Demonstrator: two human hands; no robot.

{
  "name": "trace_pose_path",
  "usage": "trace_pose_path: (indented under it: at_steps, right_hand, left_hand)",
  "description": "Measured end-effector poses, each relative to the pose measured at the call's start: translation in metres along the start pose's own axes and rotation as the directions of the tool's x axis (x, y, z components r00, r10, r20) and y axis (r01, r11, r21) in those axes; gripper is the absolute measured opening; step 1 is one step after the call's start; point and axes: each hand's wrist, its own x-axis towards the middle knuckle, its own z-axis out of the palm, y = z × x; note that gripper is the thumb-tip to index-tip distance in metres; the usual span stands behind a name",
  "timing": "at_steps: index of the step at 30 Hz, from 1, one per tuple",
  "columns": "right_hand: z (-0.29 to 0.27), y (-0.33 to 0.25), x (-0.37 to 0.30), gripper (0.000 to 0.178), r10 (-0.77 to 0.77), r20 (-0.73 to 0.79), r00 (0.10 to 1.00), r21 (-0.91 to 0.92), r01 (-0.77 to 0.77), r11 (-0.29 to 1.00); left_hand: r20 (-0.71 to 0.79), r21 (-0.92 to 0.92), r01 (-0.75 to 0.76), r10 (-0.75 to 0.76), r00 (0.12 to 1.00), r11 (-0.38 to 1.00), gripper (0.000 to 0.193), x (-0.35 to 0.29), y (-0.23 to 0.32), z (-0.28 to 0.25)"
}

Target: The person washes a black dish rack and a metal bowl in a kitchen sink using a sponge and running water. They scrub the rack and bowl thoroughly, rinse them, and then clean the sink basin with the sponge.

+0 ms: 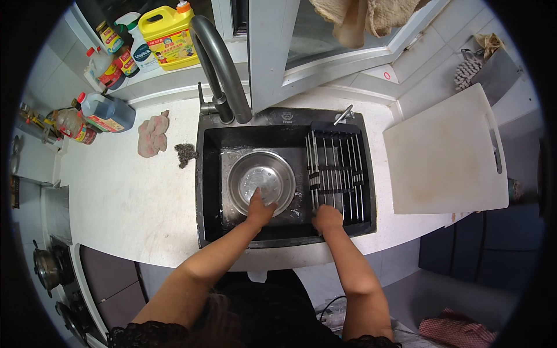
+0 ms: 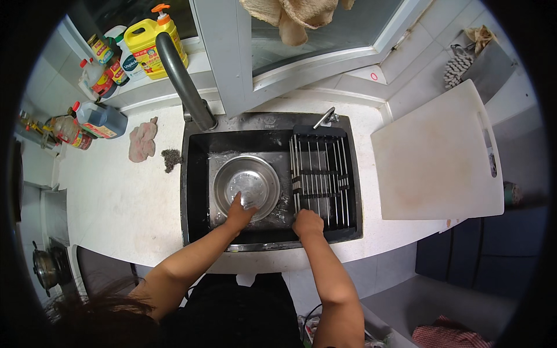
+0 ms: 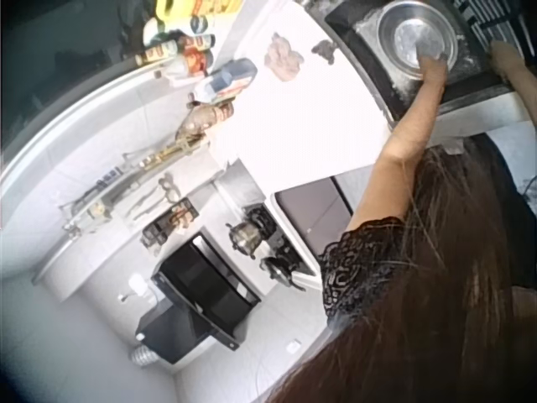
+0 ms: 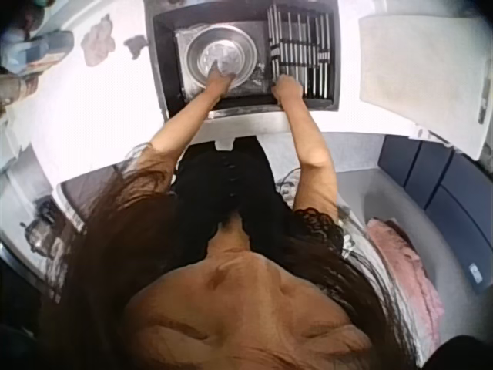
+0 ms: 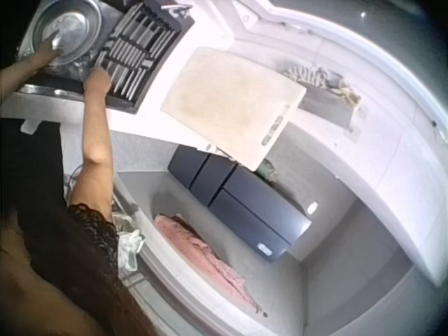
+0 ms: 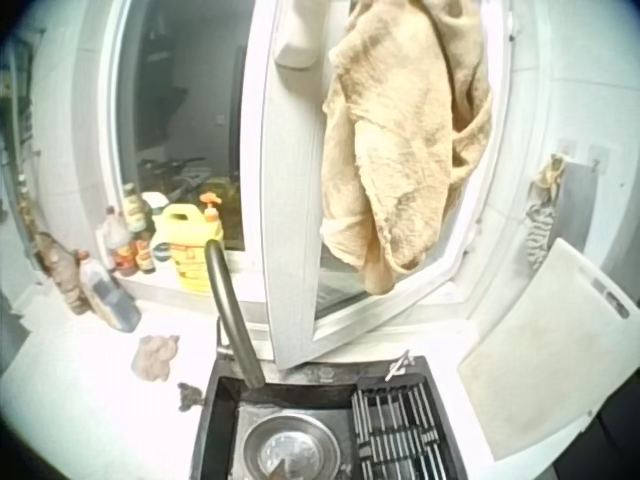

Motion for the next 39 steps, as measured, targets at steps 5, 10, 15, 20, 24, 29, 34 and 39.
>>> trace_pose_path:
  at_steps: [5,10,15,20,24,29,34,39]
  right_hand:
    - [-0.036,0.015,-0.035,0.021,-0.052,-0.092,0.994,-0.028,0.05,0.998]
    - [-0.089,0.056,-0.089,0.023,-0.104,-0.233,0.967,-0.142,0.072,0.987]
    - [-0.12,0.085,-0.14,0.014,-0.252,-0.333,0.908,-0.279,0.16,0.947]
    - [-0.11,0.109,-0.173,0.013,-0.335,-0.401,0.853,-0.279,0.235,0.931]
    - [-0.101,0.153,-0.208,0.021,-0.198,-0.616,0.762,-0.037,0.224,0.974]
    - [-0.096,0.21,-0.188,0.031,0.014,-0.691,0.723,0.191,0.164,0.968]
    - [-0.093,0.257,-0.103,0.026,0.115,-0.687,0.717,0.382,0.222,0.897]
    - [-0.115,0.276,-0.065,0.022,0.075,-0.666,0.742,0.348,0.22,0.911]
  left_hand:
    - [0.022,-0.192,0.076,-0.073,0.997,0.978,0.082,0.017,-0.001,-0.012]
    - [-0.021,-0.153,0.113,-0.117,0.993,0.982,0.078,0.021,-0.011,-0.051]
    - [-0.061,-0.085,0.149,-0.155,0.986,0.985,0.079,0.013,-0.005,-0.073]
    - [-0.061,-0.036,0.13,-0.132,0.989,0.991,0.078,0.013,-0.013,-0.065]
    - [-0.051,-0.072,0.085,-0.088,0.995,0.994,0.077,0.007,-0.009,-0.061]
    - [-0.029,-0.054,0.111,-0.112,0.993,0.992,0.075,0.008,-0.006,-0.05]
    - [-0.015,-0.045,0.095,-0.096,0.995,0.994,0.076,0.008,-0.006,-0.035]
    - [-0.009,0.009,0.138,-0.138,0.99,0.99,0.076,0.001,0.0,-0.03]
